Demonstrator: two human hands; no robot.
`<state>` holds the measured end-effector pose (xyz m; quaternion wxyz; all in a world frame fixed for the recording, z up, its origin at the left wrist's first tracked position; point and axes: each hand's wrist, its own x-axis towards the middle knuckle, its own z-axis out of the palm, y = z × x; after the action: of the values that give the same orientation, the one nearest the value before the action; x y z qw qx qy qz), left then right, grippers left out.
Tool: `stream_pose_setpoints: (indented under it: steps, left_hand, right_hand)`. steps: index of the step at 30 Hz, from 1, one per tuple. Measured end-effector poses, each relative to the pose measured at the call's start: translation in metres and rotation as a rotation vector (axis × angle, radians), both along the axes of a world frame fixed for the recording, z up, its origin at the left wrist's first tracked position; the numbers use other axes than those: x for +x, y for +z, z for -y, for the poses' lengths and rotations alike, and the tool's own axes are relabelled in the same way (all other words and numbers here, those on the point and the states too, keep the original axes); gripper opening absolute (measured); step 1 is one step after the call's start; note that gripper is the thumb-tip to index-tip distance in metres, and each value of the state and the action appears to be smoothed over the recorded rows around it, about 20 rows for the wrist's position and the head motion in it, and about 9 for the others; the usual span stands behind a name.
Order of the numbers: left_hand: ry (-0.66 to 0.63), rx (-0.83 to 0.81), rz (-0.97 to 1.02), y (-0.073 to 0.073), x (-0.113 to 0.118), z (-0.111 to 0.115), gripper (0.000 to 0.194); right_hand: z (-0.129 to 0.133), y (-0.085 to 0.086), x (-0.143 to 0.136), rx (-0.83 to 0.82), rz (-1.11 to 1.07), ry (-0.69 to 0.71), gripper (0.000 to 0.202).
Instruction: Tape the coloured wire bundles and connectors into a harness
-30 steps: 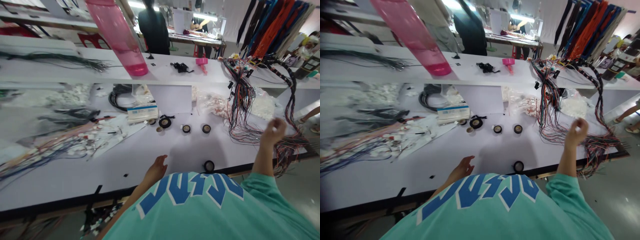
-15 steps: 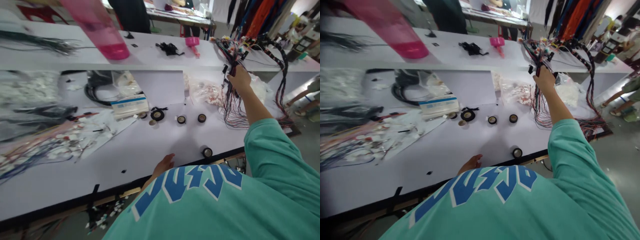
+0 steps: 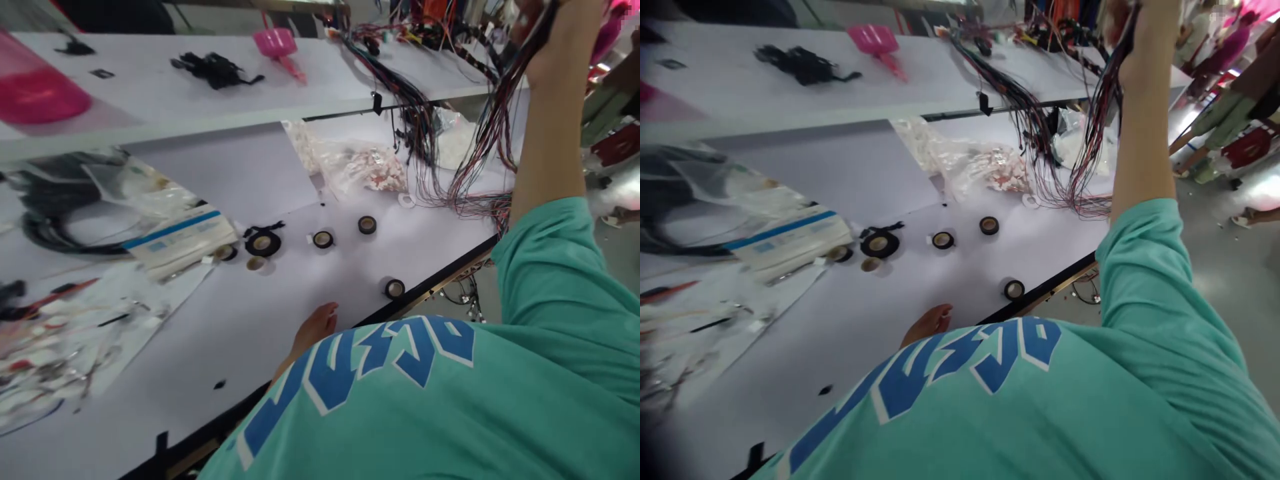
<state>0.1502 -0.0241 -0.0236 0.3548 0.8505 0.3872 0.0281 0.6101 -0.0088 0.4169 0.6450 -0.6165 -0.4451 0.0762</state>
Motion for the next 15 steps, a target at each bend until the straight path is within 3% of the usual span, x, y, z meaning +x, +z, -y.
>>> stream_pose_setpoints:
  steps: [3,4,5,6,10,13,15]
  left_hand:
    - [0.007,-0.040,0.006,0.008,0.004,-0.004,0.033]
    - [0.016,-0.062,0.014,0.014,0.006,-0.006,0.032]
    - [0.025,-0.088,0.026,0.022,0.009,-0.009,0.032]
    - [0.034,-0.113,0.044,0.031,0.012,-0.013,0.032]
    - [0.075,-0.179,0.231,0.087,0.028,-0.029,0.036]
    - [0.123,-0.305,0.544,0.128,0.042,-0.039,0.050]
    - [0.090,-0.389,0.804,0.147,0.049,-0.044,0.058]
  right_hand:
    - [0.015,-0.014,-0.024,0.166,0.086,-0.092,0.041]
    - [0.016,-0.028,-0.041,0.136,0.095,-0.078,0.029]
    - [0.016,-0.045,-0.061,-0.005,0.101,-0.028,0.016]
    - [0.015,-0.065,-0.084,-0.154,0.135,0.025,0.017]
    - [0.016,-0.146,-0.172,-0.506,0.324,0.251,0.005]
    - [0.027,-0.195,-0.220,-0.590,0.536,0.420,0.008]
    - [0.035,-0.219,-0.244,-0.608,0.656,0.569,0.014]
